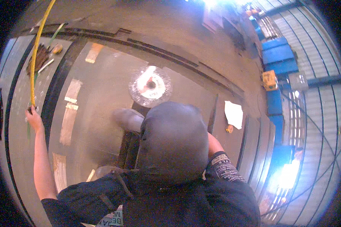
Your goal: The person measures and marks a large metal sheet using a tape measure, a square, and a white marker. They draw straight lines and circles on the sheet's surface to prepare it for cutting or fabrication.
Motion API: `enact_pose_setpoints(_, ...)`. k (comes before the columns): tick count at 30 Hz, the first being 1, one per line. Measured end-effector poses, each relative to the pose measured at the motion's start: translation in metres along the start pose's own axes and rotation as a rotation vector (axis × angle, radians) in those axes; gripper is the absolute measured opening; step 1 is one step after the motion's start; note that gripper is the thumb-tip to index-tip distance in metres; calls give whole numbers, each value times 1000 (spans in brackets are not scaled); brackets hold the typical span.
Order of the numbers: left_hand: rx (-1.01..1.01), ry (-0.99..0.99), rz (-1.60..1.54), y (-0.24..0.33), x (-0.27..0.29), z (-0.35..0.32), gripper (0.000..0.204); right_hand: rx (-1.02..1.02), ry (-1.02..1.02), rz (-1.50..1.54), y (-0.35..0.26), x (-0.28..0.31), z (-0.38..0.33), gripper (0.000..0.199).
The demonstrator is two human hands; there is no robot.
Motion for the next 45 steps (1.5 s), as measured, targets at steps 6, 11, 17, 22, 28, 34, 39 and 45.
enact_pose_setpoints(6,11,-113,32,-7,-18,-19,31,-321,159,281,76,2,30,63)
enact_pose_setpoints(11,-27,-81,193,3,22,7,35,-612,369,351,184,22,35,63)
enact_pose_setpoints(17,-121,-71,485,52,51,84,44,-611,339,-146,314,43,75,67)
enact_pose_setpoints(22,-132,-103,583,134,4,73,50,-702,240,-261,381,36,92,68)
enact_pose_setpoints(28,-176,-176,542,189,-71,97,49,-565,266,-200,415,19,120,40)
enact_pose_setpoints(34,-188,-211,481,204,-121,60,47,-538,275,-220,447,29,121,26)
enact_pose_setpoints(39,-245,-179,510,205,-88,86,45,-408,412,-203,438,67,121,24)
enact_pose_setpoints(45,-194,-193,474,170,-68,94,43,-295,590,-113,371,134,99,31)
Point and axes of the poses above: each hand's wrist, its own z-axis towards the middle knuckle, its own x-axis out of the back of the hand, y = z × x, the point moved 8 cm from there along z, towards the middle knuckle, and after that the axes turned 4 degrees about x, right-handed, at the moved point
